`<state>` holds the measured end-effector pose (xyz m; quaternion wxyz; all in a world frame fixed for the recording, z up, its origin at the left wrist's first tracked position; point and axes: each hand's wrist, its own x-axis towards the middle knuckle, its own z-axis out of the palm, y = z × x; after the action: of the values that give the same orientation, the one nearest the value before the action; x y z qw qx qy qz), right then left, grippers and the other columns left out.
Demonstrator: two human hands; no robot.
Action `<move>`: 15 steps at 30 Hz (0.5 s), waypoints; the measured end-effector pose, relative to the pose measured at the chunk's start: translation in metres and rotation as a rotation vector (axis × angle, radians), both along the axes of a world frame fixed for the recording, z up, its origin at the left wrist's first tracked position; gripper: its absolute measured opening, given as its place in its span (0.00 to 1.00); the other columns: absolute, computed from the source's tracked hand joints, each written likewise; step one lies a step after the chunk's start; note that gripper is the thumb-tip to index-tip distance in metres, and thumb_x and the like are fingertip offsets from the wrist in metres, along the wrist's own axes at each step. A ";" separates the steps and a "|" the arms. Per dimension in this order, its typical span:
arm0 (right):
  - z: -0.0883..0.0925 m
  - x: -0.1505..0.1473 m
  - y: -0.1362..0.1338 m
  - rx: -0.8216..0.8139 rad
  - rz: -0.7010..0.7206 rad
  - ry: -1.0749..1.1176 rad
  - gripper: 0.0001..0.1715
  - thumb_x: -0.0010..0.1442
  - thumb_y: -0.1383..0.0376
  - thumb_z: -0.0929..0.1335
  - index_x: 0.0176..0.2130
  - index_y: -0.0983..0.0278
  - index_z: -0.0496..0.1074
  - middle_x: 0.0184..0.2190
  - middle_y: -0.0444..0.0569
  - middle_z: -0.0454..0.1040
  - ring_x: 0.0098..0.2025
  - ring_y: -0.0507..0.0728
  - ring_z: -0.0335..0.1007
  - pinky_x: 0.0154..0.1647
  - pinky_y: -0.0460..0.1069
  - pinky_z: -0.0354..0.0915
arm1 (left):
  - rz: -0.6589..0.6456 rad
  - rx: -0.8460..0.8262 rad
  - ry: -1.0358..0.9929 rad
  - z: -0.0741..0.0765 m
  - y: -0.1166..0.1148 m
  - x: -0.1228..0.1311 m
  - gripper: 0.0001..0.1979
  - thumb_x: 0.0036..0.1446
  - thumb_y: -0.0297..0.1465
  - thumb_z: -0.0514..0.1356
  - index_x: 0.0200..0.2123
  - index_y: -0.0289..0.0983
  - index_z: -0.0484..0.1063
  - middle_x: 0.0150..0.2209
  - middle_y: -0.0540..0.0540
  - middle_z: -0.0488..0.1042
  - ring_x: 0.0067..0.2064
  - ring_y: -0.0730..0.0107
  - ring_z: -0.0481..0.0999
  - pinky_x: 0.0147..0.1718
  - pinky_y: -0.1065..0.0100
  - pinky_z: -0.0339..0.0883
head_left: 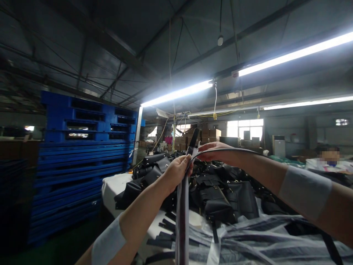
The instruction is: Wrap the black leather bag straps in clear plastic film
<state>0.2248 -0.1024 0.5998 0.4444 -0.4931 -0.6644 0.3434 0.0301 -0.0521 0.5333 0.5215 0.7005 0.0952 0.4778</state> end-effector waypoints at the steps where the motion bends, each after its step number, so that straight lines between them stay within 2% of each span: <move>1: -0.001 0.005 -0.006 -0.059 0.055 -0.024 0.27 0.46 0.66 0.77 0.47 0.61 0.75 0.42 0.49 0.79 0.40 0.53 0.76 0.41 0.46 0.70 | 0.053 0.020 -0.004 -0.005 0.005 0.000 0.26 0.50 0.54 0.60 0.24 0.36 0.65 0.18 0.54 0.65 0.20 0.79 0.61 0.21 0.74 0.56; 2: -0.001 0.009 -0.011 -0.102 0.120 -0.019 0.32 0.45 0.69 0.77 0.50 0.59 0.73 0.46 0.49 0.78 0.43 0.54 0.76 0.44 0.48 0.70 | 0.103 0.051 0.002 -0.010 0.009 0.001 0.26 0.51 0.55 0.59 0.24 0.36 0.65 0.18 0.54 0.65 0.20 0.78 0.62 0.21 0.73 0.56; 3: 0.000 0.013 -0.016 -0.120 0.176 0.020 0.33 0.47 0.68 0.76 0.53 0.58 0.71 0.48 0.49 0.77 0.46 0.55 0.75 0.47 0.49 0.70 | 0.147 0.090 0.016 -0.015 0.013 0.002 0.27 0.51 0.56 0.58 0.24 0.36 0.66 0.18 0.53 0.65 0.20 0.77 0.62 0.21 0.73 0.56; 4: 0.001 0.014 -0.019 -0.113 0.206 0.083 0.29 0.52 0.65 0.74 0.53 0.58 0.71 0.50 0.49 0.76 0.48 0.56 0.75 0.50 0.51 0.69 | 0.180 0.132 0.034 -0.020 0.016 0.005 0.28 0.52 0.57 0.56 0.24 0.36 0.66 0.17 0.53 0.65 0.20 0.77 0.62 0.21 0.73 0.56; 6: 0.006 0.012 -0.021 -0.051 0.155 0.220 0.17 0.62 0.59 0.66 0.50 0.61 0.73 0.49 0.52 0.76 0.49 0.56 0.75 0.52 0.53 0.68 | 0.209 0.200 0.074 -0.028 0.018 0.010 0.28 0.54 0.57 0.53 0.24 0.36 0.66 0.17 0.53 0.64 0.19 0.76 0.62 0.20 0.72 0.55; 8: 0.009 0.004 -0.018 0.005 0.036 0.273 0.20 0.67 0.58 0.59 0.43 0.64 0.75 0.44 0.54 0.78 0.45 0.56 0.76 0.50 0.52 0.69 | 0.200 0.228 0.099 -0.030 0.016 0.014 0.28 0.56 0.57 0.50 0.26 0.36 0.66 0.18 0.53 0.63 0.18 0.76 0.61 0.18 0.72 0.53; 11: 0.007 -0.016 -0.011 0.025 -0.071 0.164 0.18 0.66 0.62 0.61 0.37 0.67 0.76 0.36 0.55 0.79 0.37 0.55 0.77 0.44 0.51 0.71 | 0.213 0.252 0.100 -0.023 0.009 0.017 0.27 0.59 0.54 0.49 0.29 0.35 0.70 0.18 0.54 0.62 0.18 0.76 0.60 0.17 0.72 0.52; 15: 0.006 -0.037 -0.008 0.040 -0.077 0.023 0.12 0.61 0.62 0.67 0.32 0.69 0.76 0.28 0.53 0.78 0.29 0.53 0.73 0.34 0.47 0.70 | 0.368 0.340 0.052 -0.009 0.007 0.016 0.24 0.61 0.49 0.51 0.26 0.35 0.70 0.20 0.52 0.64 0.21 0.75 0.60 0.20 0.72 0.53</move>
<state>0.1876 -0.1105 0.6062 0.4748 -0.5054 -0.6464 0.3182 0.0461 -0.0450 0.5240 0.2977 0.7611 0.1528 0.5556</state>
